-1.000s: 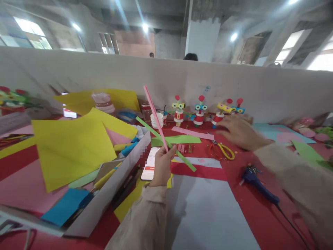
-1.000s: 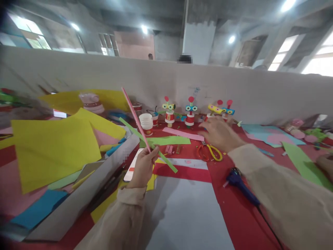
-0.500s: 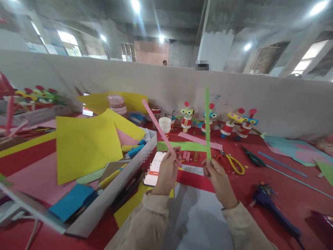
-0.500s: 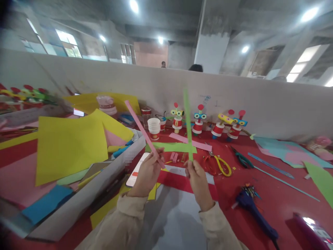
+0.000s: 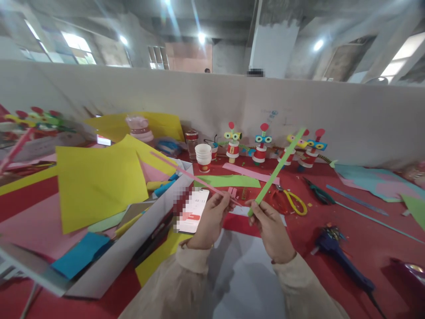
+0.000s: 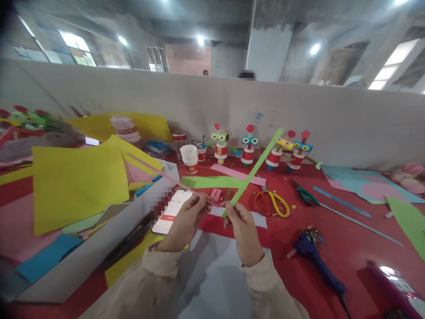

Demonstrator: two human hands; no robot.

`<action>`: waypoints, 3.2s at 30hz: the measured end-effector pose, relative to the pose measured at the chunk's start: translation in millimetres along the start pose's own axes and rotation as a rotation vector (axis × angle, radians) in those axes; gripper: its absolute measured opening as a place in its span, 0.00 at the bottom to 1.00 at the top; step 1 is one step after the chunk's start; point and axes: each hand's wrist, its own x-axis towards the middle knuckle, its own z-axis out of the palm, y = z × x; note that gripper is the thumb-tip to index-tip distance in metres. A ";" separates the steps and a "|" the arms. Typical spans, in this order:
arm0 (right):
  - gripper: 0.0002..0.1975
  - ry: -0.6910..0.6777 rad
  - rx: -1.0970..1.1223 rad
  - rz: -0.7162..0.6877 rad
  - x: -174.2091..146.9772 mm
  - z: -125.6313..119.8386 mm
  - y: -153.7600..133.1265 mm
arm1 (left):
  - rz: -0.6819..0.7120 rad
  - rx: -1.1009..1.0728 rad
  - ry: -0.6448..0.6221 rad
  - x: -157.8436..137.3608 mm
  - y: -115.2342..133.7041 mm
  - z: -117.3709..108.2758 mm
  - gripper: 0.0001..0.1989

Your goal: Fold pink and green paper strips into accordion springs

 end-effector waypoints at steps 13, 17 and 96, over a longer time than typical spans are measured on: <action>0.16 0.042 -0.217 -0.012 -1.1 -0.8 4.1 | 0.000 0.052 -0.102 -2.3 2.4 -0.8 0.09; 0.15 0.047 -0.253 -0.014 -0.4 -1.7 6.0 | 0.026 0.105 -0.131 -2.7 -0.6 -3.1 0.10; 0.12 -0.090 -0.366 -0.087 5.3 -10.8 -4.0 | -0.225 0.158 -0.146 -15.9 2.6 9.2 0.06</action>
